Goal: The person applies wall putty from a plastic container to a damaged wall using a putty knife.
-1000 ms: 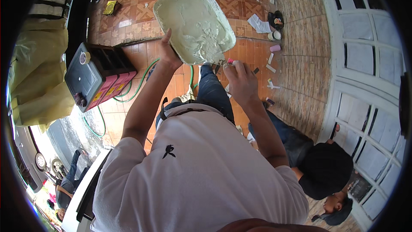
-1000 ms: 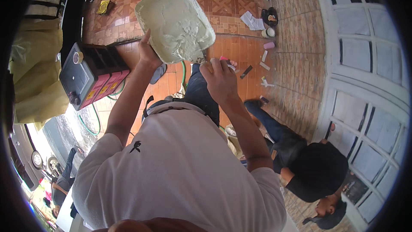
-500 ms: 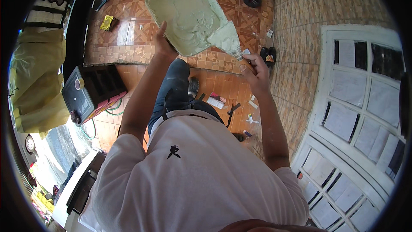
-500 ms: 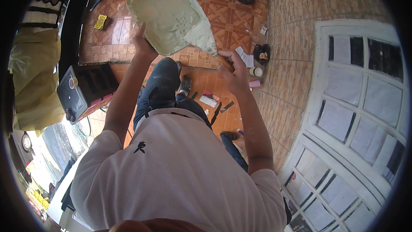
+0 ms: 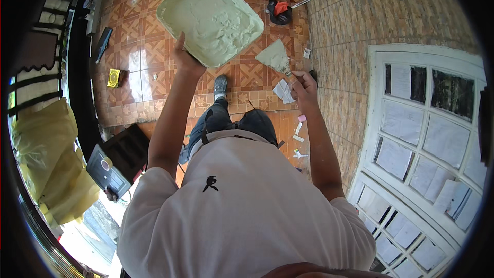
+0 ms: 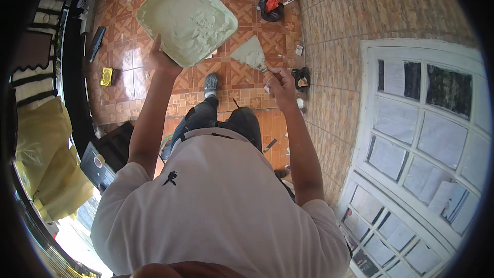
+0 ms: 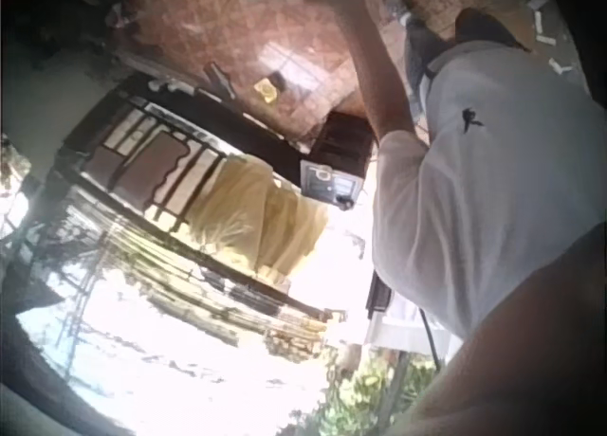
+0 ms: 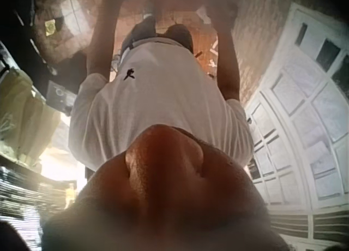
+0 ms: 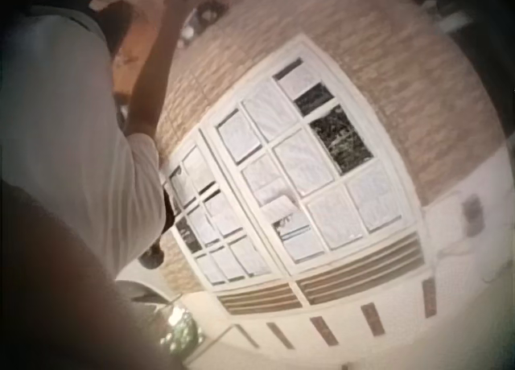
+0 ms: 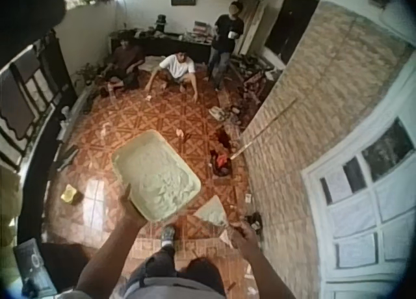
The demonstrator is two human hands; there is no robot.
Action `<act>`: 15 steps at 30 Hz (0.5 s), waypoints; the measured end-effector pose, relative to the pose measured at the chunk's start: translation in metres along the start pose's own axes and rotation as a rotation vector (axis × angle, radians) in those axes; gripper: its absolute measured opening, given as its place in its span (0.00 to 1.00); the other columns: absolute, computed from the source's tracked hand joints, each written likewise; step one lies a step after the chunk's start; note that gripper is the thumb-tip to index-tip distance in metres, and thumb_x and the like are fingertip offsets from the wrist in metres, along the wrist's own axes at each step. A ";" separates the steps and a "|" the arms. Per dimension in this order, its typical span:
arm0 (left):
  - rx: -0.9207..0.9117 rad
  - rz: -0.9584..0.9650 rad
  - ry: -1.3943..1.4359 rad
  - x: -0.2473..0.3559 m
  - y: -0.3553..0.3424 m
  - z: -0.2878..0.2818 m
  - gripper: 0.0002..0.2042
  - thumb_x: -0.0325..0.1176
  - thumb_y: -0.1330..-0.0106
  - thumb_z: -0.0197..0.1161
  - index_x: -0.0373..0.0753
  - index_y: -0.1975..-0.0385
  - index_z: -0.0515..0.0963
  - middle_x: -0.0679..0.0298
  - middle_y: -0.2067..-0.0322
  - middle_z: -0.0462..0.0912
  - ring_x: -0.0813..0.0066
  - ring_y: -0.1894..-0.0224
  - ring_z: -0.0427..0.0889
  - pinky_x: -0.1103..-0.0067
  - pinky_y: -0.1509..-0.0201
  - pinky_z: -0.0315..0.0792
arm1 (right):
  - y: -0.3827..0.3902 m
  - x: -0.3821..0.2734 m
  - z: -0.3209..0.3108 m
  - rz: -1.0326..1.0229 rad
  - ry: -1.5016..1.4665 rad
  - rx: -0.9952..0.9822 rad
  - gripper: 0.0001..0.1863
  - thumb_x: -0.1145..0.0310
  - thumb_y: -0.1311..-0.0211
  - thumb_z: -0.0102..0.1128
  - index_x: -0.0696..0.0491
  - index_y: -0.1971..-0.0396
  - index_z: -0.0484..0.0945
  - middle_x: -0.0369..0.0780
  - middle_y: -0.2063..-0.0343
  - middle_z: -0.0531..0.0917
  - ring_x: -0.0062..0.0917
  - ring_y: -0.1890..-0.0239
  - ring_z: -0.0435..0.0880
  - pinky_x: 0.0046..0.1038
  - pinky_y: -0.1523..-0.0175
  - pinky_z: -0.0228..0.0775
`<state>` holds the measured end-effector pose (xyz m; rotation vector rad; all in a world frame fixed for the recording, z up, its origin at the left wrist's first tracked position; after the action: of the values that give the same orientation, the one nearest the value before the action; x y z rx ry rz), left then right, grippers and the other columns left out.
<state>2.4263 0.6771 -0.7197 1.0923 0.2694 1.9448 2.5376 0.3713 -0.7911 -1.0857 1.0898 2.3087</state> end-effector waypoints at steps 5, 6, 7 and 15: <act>-0.014 0.035 -0.063 0.025 -0.077 0.059 0.28 0.47 0.29 0.41 0.38 0.34 0.57 0.54 0.37 0.64 0.53 0.36 0.63 0.58 0.32 0.56 | -0.076 -0.081 -0.005 -0.171 0.065 0.072 0.13 0.77 0.39 0.54 0.59 0.54 0.72 0.36 0.72 0.79 0.09 0.78 0.69 0.16 0.75 0.60; -0.031 0.051 -0.073 0.024 -0.093 0.066 0.28 0.47 0.29 0.41 0.38 0.34 0.57 0.54 0.37 0.64 0.53 0.36 0.63 0.58 0.32 0.56 | -0.090 -0.097 -0.006 -0.290 0.184 0.122 0.14 0.78 0.39 0.54 0.60 0.53 0.72 0.38 0.70 0.80 0.11 0.74 0.71 0.17 0.71 0.63; -0.051 0.047 -0.079 0.020 -0.106 0.075 0.28 0.47 0.29 0.41 0.38 0.34 0.57 0.54 0.37 0.64 0.53 0.36 0.63 0.58 0.32 0.56 | -0.101 -0.114 -0.010 -0.407 0.305 0.174 0.15 0.78 0.40 0.54 0.60 0.52 0.72 0.39 0.67 0.80 0.13 0.71 0.74 0.17 0.67 0.65; -0.049 -0.003 -0.070 -0.030 -0.197 0.142 0.28 0.48 0.29 0.42 0.39 0.34 0.57 0.56 0.37 0.64 0.54 0.36 0.64 0.59 0.33 0.58 | -0.198 -0.170 -0.079 -0.448 0.425 0.232 0.18 0.77 0.41 0.54 0.59 0.49 0.72 0.35 0.68 0.78 0.11 0.69 0.73 0.17 0.63 0.66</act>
<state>2.6583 0.7426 -0.7617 1.1251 0.1839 1.8965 2.8022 0.4357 -0.7893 -1.5770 1.0846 1.6058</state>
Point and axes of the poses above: each hand's wrist, its own y-axis away from the middle knuckle, its own z-axis out of the palm, x = y × z, the point moved 6 cm from there along -y, towards the middle knuckle
